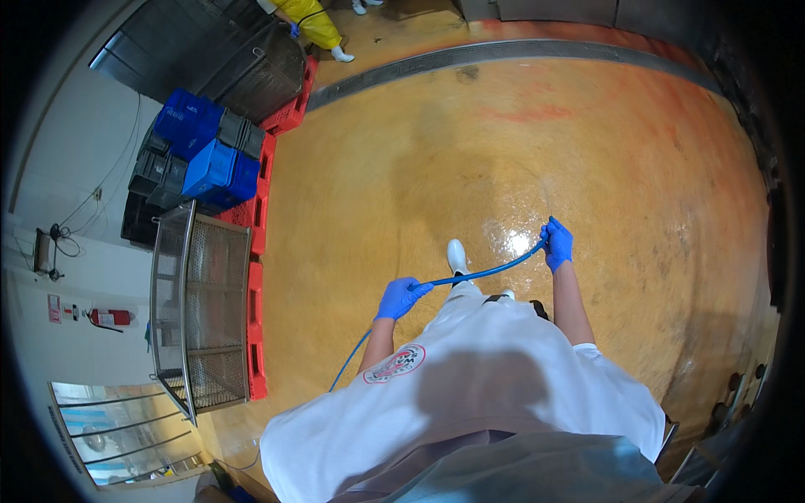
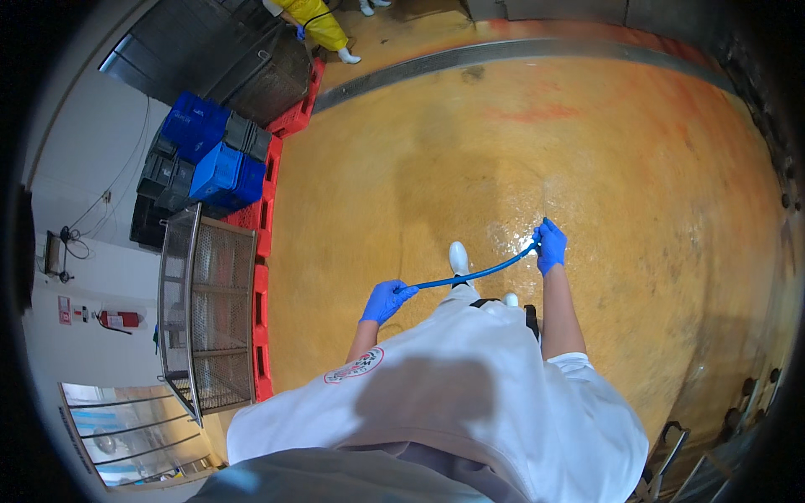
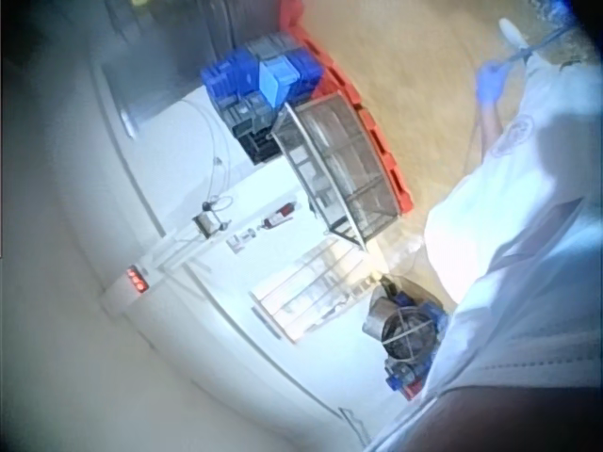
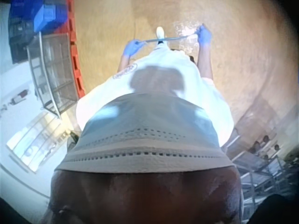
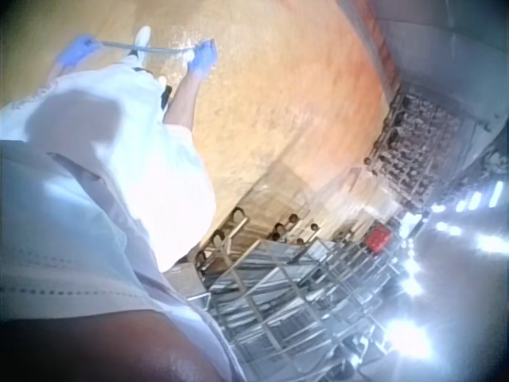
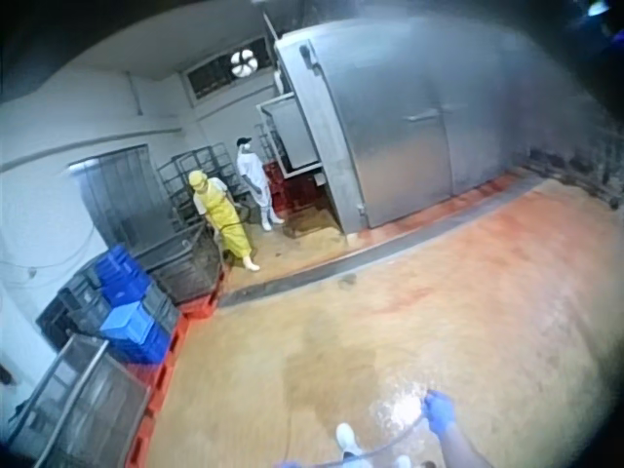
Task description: The person uses a blue hose to spray water on the floor of a commercial kitchen or processing area. They move around the room, directing the spray to cover different sections of the floor while other workers in protective gear are present.
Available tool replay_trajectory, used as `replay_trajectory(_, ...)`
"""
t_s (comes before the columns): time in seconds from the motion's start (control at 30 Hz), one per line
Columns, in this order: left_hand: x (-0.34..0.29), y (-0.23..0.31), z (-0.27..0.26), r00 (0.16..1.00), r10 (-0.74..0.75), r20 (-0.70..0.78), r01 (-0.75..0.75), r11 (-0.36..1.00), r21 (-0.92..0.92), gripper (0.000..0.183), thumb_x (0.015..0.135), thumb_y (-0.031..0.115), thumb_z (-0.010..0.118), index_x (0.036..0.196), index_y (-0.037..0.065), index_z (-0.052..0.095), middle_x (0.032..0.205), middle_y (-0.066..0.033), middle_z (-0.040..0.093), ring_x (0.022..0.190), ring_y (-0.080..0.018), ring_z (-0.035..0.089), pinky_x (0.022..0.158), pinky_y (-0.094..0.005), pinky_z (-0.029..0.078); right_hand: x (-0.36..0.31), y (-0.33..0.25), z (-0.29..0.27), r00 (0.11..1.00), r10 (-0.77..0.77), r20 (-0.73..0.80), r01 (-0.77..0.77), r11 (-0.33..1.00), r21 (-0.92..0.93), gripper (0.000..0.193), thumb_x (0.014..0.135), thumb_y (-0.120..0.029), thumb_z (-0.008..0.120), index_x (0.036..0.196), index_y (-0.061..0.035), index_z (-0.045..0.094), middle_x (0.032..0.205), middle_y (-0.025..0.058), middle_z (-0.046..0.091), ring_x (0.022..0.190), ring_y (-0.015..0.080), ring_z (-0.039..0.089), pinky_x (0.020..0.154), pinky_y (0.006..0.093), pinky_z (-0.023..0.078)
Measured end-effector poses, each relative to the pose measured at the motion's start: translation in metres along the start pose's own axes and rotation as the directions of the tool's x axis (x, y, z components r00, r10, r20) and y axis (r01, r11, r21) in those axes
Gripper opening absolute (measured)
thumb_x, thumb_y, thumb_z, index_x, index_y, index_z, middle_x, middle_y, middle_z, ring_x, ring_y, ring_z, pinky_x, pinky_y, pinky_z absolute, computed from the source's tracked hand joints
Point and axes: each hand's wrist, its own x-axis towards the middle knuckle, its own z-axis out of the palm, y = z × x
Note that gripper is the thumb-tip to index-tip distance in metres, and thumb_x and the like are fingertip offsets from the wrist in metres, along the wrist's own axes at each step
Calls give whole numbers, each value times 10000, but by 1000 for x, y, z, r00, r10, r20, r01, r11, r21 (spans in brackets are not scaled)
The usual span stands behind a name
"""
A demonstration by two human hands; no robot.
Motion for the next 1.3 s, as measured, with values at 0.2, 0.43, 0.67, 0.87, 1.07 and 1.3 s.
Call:
replay_trajectory(0.2, 14, -14, 31, 998, -37, -54, 37, 999, -4, 548, 715, 566, 641, 671, 20, 623, 605, -144, 569, 553, -251, 517, 542, -366, 415, 20, 4, 1, 997, -24, 71, 24, 1000, -6, 271, 848, -17, 481, 1116, 9, 507, 685, 33, 548, 564, 113, 520, 507, 241, 428)
replay_trajectory(0.43, 22, -24, 47, 999, -10, -35, 9, 1000, -13, 549, 712, 562, 647, 673, 15, 625, 607, -144, 570, 553, -242, 519, 541, -362, 416, 16, 14, -15, 999, -34, 37, 35, 999, -24, 294, 853, -41, 483, 1145, -8, 489, 691, 27, 552, 560, 100, 514, 483, 227, 406)
replay_trajectory(0.67, 32, -33, 44, 998, 62, 6, -62, 997, 54, 551, 735, 563, 620, 670, 16, 615, 569, -119, 534, 532, -208, 485, 517, -349, 389, 11, 22, -22, 998, -64, 11, 64, 998, -24, 309, 863, -66, 478, 1167, -14, 486, 697, 21, 557, 563, 95, 513, 475, 228, 389)
replay_trajectory(0.87, 34, -38, 46, 997, 72, -23, -72, 997, 29, 551, 711, 562, 651, 657, 15, 608, 578, -138, 546, 533, -220, 495, 516, -359, 392, 12, 33, -23, 996, -88, -13, 87, 996, -22, 263, 874, -96, 477, 1131, -49, 507, 724, 14, 572, 589, 88, 528, 477, 224, 388)
replay_trajectory(1.07, 30, -48, 59, 999, 52, -17, -51, 998, 31, 516, 736, 518, 648, 653, 11, 596, 550, -90, 503, 532, -165, 445, 512, -332, 380, 20, 49, -26, 999, -35, -10, 35, 999, 2, 244, 882, -100, 480, 1120, -59, 513, 722, 17, 567, 602, 96, 529, 495, 235, 386)
replay_trajectory(1.3, 24, -61, 73, 999, 17, -30, -17, 1000, 13, 499, 744, 493, 654, 648, 7, 588, 537, -83, 488, 519, -160, 421, 498, -333, 363, 26, 59, -32, 999, -25, 41, 26, 999, -25, 254, 884, -102, 476, 1131, -53, 511, 715, 11, 564, 598, 89, 524, 488, 236, 379)
